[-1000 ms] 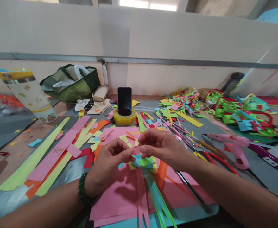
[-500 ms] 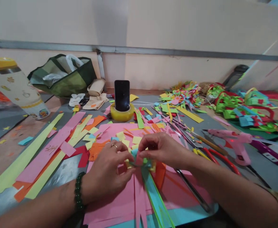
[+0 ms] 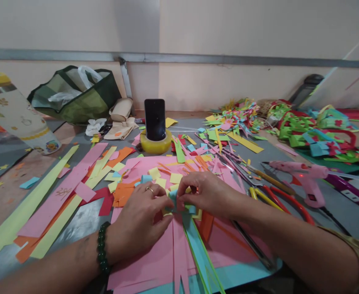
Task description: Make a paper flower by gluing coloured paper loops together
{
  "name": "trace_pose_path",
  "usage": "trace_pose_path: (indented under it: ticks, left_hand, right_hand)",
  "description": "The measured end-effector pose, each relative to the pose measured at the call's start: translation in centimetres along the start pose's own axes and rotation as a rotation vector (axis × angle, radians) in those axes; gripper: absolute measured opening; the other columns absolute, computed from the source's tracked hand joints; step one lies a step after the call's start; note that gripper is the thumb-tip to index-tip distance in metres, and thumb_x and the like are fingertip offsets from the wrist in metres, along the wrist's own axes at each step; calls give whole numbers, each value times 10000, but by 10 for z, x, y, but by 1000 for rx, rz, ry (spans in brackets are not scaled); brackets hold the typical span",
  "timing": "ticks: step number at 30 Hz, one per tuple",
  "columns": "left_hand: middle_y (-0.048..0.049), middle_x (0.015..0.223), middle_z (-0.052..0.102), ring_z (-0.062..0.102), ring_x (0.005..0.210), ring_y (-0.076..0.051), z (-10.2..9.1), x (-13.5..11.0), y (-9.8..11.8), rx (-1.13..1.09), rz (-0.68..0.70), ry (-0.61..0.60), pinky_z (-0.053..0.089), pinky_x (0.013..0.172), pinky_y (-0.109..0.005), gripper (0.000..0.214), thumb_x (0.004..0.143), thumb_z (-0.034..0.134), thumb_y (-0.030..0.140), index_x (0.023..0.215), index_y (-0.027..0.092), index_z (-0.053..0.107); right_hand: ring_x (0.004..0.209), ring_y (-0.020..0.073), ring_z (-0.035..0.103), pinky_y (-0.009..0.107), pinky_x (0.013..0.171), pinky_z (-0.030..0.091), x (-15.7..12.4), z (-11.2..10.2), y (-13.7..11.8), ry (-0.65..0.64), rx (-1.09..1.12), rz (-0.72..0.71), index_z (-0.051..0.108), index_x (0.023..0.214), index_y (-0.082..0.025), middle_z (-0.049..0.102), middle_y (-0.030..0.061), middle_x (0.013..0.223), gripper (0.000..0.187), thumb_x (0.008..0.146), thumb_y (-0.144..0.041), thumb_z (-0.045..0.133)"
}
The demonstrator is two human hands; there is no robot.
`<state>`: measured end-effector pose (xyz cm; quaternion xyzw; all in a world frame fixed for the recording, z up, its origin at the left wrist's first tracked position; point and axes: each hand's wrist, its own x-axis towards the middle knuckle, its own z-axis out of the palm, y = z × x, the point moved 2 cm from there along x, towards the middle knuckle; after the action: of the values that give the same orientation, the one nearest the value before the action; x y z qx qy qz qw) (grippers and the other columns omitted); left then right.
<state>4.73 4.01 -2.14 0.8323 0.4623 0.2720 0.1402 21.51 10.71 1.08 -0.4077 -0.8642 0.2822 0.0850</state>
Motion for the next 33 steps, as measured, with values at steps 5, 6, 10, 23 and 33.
trace_pose_path:
  ticks: [5,6,10,23,33]
  left_hand:
    - [-55,900,592,500,860,-223,0,-1,2,30,9,-18,393,787,-404,141,818,557,183,906,226,658]
    - [-57,902,587,496,856,-223,0,-1,3,40,14,-19,391,779,-402,166,824,549,184,941,232,657]
    - [-63,923,573,482,853,-226,1,-2,6,100,49,-74,376,756,-398,224,861,487,173,995,247,650]
    - [-58,899,566,470,856,-221,3,-2,3,115,44,-94,369,796,-405,214,877,458,153,993,212,627]
    - [-61,908,572,480,882,-234,5,-2,4,125,38,-101,368,811,-420,178,885,456,173,998,203,591]
  right_hand:
    - [727,134,572,232,658,388,-1,3,2,72,-129,-56,716,714,-206,671,13,735,135,742,-117,619]
    - [730,136,575,233,661,389,-1,3,2,82,-146,-70,715,713,-204,670,16,732,134,742,-115,620]
    - [746,147,584,243,683,399,-2,4,2,114,-176,-93,706,725,-192,675,25,742,99,733,-116,644]
    - [793,157,572,264,702,406,-12,-14,-5,179,-224,-235,733,797,-176,649,59,843,137,807,-179,596]
    - [680,154,521,265,562,271,-32,-6,-15,-133,-545,-215,715,962,-258,589,53,784,279,834,-140,497]
